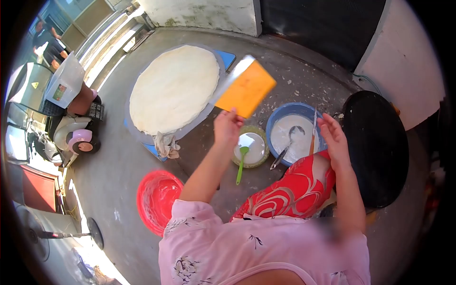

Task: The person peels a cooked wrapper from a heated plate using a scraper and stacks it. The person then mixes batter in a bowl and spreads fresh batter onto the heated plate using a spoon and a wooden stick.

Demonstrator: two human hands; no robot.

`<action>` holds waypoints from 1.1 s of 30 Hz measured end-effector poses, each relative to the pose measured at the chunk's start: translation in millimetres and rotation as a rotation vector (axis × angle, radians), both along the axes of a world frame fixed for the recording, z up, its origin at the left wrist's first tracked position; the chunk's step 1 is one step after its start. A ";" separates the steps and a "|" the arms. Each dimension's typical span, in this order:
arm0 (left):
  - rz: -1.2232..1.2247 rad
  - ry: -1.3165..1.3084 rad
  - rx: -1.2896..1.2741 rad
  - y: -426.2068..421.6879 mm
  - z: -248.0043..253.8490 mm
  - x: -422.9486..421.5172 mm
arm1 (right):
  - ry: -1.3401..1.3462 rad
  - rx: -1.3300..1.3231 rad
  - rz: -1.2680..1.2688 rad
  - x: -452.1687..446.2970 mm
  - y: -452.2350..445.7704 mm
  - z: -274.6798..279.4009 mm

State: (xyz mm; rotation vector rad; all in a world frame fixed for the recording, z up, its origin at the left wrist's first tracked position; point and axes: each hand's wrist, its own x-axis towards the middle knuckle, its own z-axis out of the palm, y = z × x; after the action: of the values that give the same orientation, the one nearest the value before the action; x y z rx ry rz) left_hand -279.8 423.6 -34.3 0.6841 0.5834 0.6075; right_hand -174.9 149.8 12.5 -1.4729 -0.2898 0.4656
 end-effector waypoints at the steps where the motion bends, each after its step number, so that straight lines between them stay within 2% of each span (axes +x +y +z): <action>1: 0.111 0.058 0.032 31.8 -5.6 -1.0 | -0.050 -0.073 -0.051 9.5 -16.6 -10.1; 3: 0.345 0.143 -0.079 102.1 -30.3 -7.3 | 0.045 -0.222 -0.173 26.7 -50.4 -40.6; 5: 0.449 0.168 -0.065 147.5 -44.8 -21.3 | 0.038 -0.314 -0.166 51.1 -97.7 -126.6; 7: 0.476 0.188 -0.163 170.6 -53.5 -34.5 | -0.010 -0.489 -0.147 41.2 -117.0 -182.7; 9: 0.408 0.229 -0.146 197.7 -78.9 -46.3 | 0.063 -0.538 -0.130 25.1 -122.2 -229.0; 11: 0.407 0.120 -0.175 200.9 -90.6 -53.7 | 0.380 -0.246 -0.203 13.5 -114.3 -270.5; 12: 0.468 0.061 -0.236 205.7 -99.9 -55.6 | 0.338 -0.238 -0.256 20.5 -123.7 -367.4; 13: 0.424 0.036 -0.213 181.4 -84.1 -55.9 | 0.295 -0.233 -0.308 27.5 -132.9 -459.4; 14: 0.385 0.011 -0.189 150.0 -56.4 -59.0 | 0.473 -0.092 -0.286 20.1 -121.5 -457.4; 16: 0.492 0.246 -0.001 107.3 -40.4 -60.2 | 0.714 0.087 -0.220 6.2 -94.3 -450.7; 18: 0.340 0.369 0.263 60.4 -28.6 -63.8 | 0.845 0.162 -0.154 -4.8 -80.7 -449.9; 20: 0.220 0.423 0.310 29.2 -34.3 -65.5 | 0.883 0.161 -0.101 -11.5 -76.1 -447.5; 22: 0.109 0.461 0.351 4.3 -47.6 -66.3 | 0.769 0.023 -0.085 -10.4 -78.4 -425.3; 25: -0.047 0.555 0.431 -18.9 -77.6 -70.5 | 0.184 -0.600 -0.208 -7.9 -78.5 -207.4; 26: -0.101 0.579 0.403 -24.6 -87.7 -72.6 | 0.207 -0.545 -0.183 -3.0 -89.0 -176.4; 27: -0.155 0.603 0.374 -30.5 -96.6 -74.1 | 0.230 -0.491 -0.157 1.5 -101.3 -155.6; 29: -0.191 0.615 0.351 -41.5 -109.1 -75.2 | -0.063 -0.569 -0.310 10.3 -135.4 -128.0; 31: -0.287 0.667 0.311 -50.4 -119.2 -77.0 | -0.259 -0.792 -0.545 20.4 -177.0 -114.8; 33: -0.295 0.681 0.308 -61.1 -123.9 -75.3 | -0.291 -1.022 -0.785 23.9 -212.3 -115.2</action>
State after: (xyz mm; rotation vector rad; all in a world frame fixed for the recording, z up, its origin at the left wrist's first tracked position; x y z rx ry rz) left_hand -355.1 362.5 -158.2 1.2610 1.0045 0.1717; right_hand -151.1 -62.5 -102.7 -2.4788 0.3786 -0.3182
